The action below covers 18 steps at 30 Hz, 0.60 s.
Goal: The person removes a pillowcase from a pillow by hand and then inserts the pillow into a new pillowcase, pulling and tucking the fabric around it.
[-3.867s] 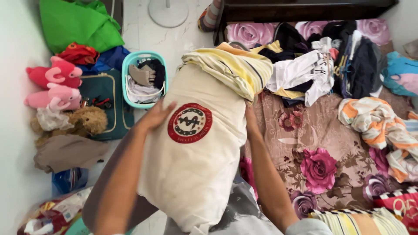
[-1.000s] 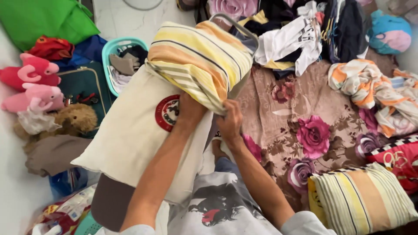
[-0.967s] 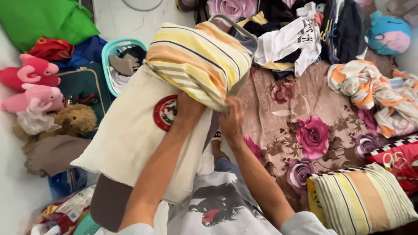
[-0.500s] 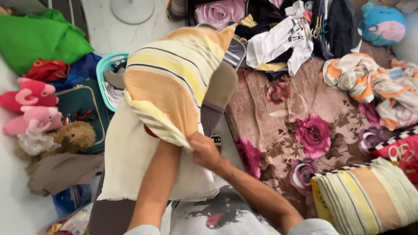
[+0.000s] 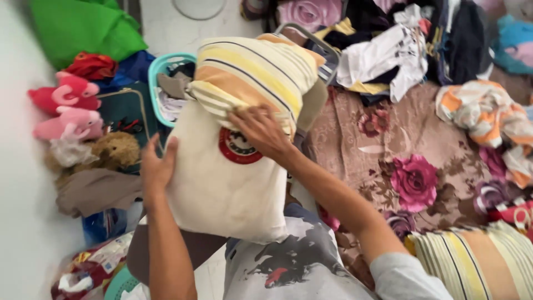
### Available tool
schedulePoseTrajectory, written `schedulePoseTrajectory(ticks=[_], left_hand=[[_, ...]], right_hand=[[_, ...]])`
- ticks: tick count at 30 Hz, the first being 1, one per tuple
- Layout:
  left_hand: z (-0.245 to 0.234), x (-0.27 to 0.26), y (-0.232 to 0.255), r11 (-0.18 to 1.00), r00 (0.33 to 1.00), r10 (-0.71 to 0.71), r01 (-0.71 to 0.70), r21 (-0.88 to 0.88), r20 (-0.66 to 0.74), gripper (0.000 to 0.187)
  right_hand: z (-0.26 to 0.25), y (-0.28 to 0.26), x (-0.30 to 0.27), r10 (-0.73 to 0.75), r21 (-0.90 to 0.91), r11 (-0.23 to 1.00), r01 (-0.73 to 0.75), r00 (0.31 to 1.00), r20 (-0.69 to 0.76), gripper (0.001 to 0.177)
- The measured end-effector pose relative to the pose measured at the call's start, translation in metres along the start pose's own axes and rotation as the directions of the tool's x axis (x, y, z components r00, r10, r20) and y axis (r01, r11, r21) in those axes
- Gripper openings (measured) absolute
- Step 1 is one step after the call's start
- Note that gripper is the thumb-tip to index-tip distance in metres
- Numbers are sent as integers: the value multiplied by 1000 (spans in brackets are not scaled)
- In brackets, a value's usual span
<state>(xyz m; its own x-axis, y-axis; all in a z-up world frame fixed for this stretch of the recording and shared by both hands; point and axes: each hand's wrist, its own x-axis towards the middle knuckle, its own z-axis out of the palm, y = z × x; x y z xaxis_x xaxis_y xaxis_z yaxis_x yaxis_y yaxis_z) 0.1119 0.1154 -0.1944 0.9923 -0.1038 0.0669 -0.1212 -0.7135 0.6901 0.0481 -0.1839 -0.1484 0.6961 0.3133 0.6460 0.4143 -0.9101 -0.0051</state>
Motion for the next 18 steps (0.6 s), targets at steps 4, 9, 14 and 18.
schedulePoseTrajectory(ticks=[4,9,14,18], left_hand=[[11,-2,-35,886,901,-202,335,-320,384,72],[-1,15,-3,790,973,-208,227,-570,99,24],[-71,67,79,809,991,46,-111,-577,-126,20],[-118,45,168,735,810,516,-586,-341,-279,18]], right_hand=[[45,-5,53,-65,85,995,50,981,182,37],[58,-4,93,265,340,896,-285,959,105,47],[36,1,118,586,663,634,-397,807,-77,41],[12,34,118,756,867,382,-319,648,-94,31]])
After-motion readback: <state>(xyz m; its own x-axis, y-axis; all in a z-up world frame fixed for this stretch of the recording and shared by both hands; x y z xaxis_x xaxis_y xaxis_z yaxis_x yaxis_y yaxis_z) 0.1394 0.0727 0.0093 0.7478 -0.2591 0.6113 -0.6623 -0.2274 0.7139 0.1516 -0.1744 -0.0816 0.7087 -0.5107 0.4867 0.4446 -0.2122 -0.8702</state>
